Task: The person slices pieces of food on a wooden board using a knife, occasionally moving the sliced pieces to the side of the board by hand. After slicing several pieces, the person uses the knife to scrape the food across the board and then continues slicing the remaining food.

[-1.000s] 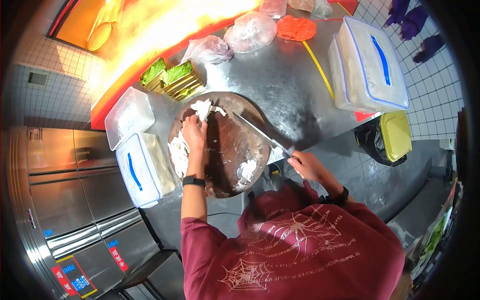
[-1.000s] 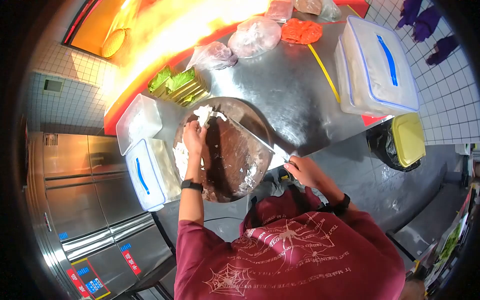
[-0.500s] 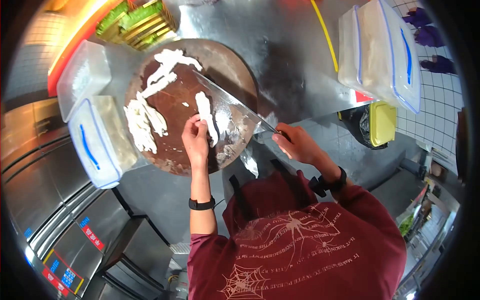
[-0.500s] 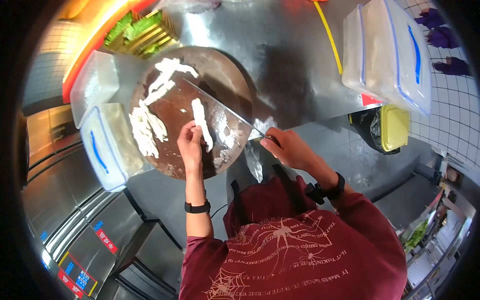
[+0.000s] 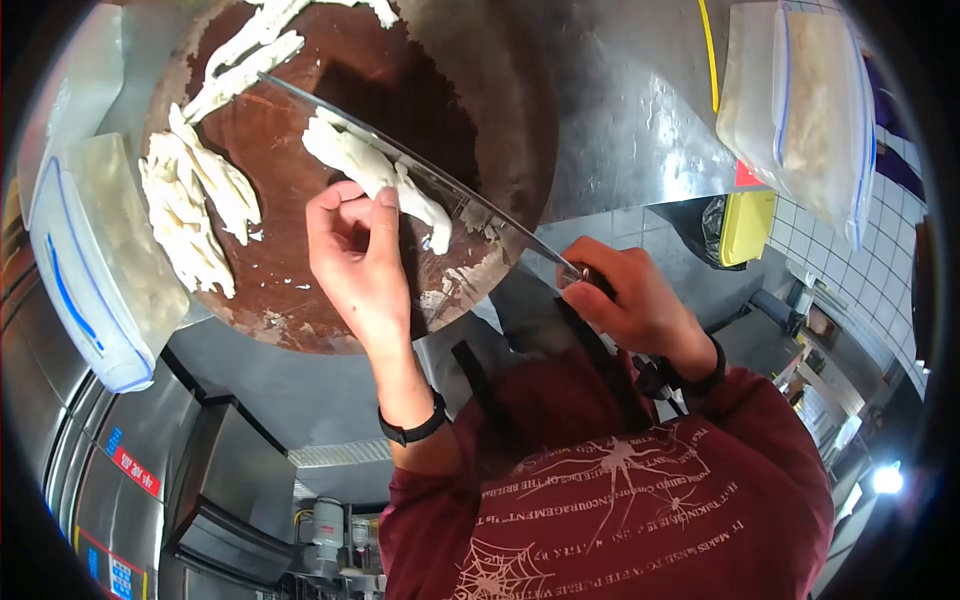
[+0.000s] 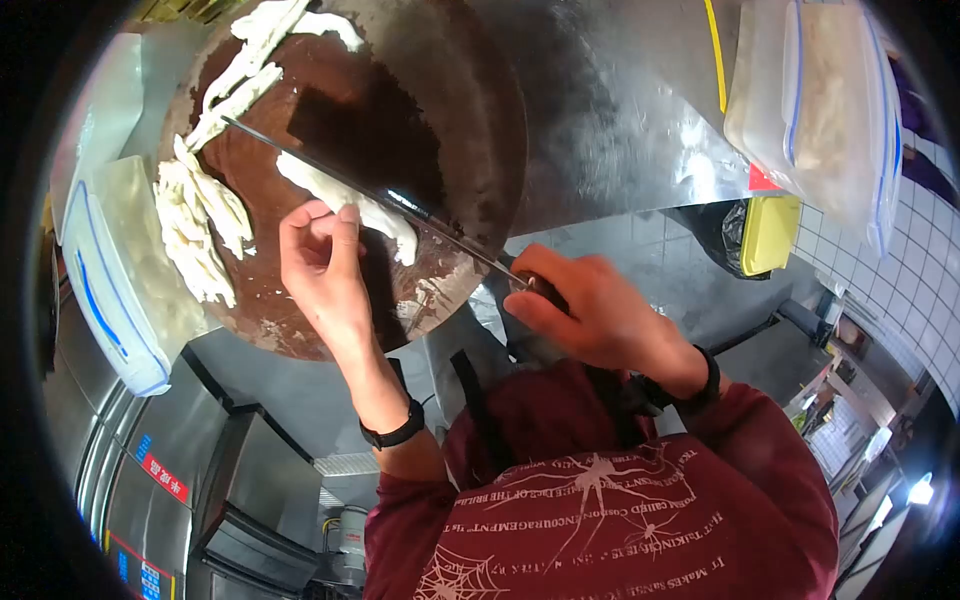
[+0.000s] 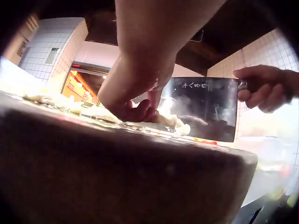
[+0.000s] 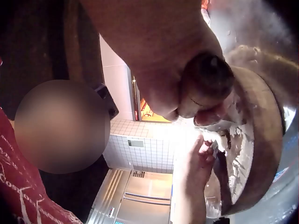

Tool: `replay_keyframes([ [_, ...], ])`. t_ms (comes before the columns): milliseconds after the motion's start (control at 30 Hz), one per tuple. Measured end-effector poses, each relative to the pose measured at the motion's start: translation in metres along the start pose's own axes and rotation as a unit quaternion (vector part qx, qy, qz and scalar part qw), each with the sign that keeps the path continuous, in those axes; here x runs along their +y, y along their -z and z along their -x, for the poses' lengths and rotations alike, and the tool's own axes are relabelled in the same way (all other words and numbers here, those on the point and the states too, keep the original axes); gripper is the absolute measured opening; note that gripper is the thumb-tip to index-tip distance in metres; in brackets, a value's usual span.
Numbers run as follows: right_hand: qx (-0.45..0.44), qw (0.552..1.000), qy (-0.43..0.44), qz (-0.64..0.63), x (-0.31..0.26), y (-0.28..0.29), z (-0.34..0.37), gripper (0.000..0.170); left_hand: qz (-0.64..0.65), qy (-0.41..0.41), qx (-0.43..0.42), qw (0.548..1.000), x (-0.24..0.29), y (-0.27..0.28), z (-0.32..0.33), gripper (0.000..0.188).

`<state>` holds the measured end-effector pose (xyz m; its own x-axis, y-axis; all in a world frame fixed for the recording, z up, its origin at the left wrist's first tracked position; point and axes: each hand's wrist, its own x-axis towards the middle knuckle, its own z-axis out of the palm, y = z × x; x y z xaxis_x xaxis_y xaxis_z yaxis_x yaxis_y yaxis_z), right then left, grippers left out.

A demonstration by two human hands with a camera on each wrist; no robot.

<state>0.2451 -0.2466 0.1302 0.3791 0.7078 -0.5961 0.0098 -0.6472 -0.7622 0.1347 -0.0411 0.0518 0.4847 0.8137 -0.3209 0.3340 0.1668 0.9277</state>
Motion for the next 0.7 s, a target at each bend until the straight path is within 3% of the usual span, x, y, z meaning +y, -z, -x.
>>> replay_keyframes([
  [67, 0.011, 1.000, -0.015, 0.005, -0.005, -0.001, -0.003, 0.026, -0.042, -0.014, 0.020, 0.999, 0.001, 0.003, -0.002, 0.015],
  [133, 0.009, 0.999, -0.033, 0.001, -0.008, -0.001, -0.004, 0.026, -0.202, -0.009, 0.009, 0.979, 0.000, 0.009, -0.003, 0.011],
  [300, 0.015, 0.999, -0.045, -0.002, -0.005, -0.004, -0.004, 0.025, -0.125, -0.028, -0.004, 0.992, -0.012, 0.024, 0.001, 0.010],
  [367, 0.019, 0.998, -0.059, -0.001, -0.005, -0.005, -0.003, 0.024, -0.200, -0.079, 0.031, 0.976, -0.010, 0.026, 0.002, 0.011],
  [433, 0.020, 0.998, -0.057, -0.003, -0.005, -0.005, -0.002, 0.023, -0.200, -0.063, 0.022, 0.978, -0.008, 0.026, -0.001, 0.012],
  [500, 0.019, 0.998, -0.054, -0.004, -0.004, -0.005, -0.001, 0.023, -0.293, -0.281, 0.003, 0.914, -0.011, 0.025, -0.007, 0.019],
  [567, 0.022, 0.999, -0.050, -0.005, -0.003, -0.005, 0.000, 0.022, -0.280, -0.248, -0.027, 0.927, -0.010, 0.023, -0.005, 0.029],
  [633, 0.021, 0.999, -0.045, -0.018, -0.003, -0.005, 0.001, 0.021, -0.283, -0.293, -0.047, 0.912, -0.011, 0.021, -0.007, 0.039],
  [700, 0.021, 0.998, -0.041, -0.032, -0.004, -0.007, 0.001, 0.021, -0.291, -0.286, -0.073, 0.910, -0.013, 0.025, -0.006, 0.048],
])
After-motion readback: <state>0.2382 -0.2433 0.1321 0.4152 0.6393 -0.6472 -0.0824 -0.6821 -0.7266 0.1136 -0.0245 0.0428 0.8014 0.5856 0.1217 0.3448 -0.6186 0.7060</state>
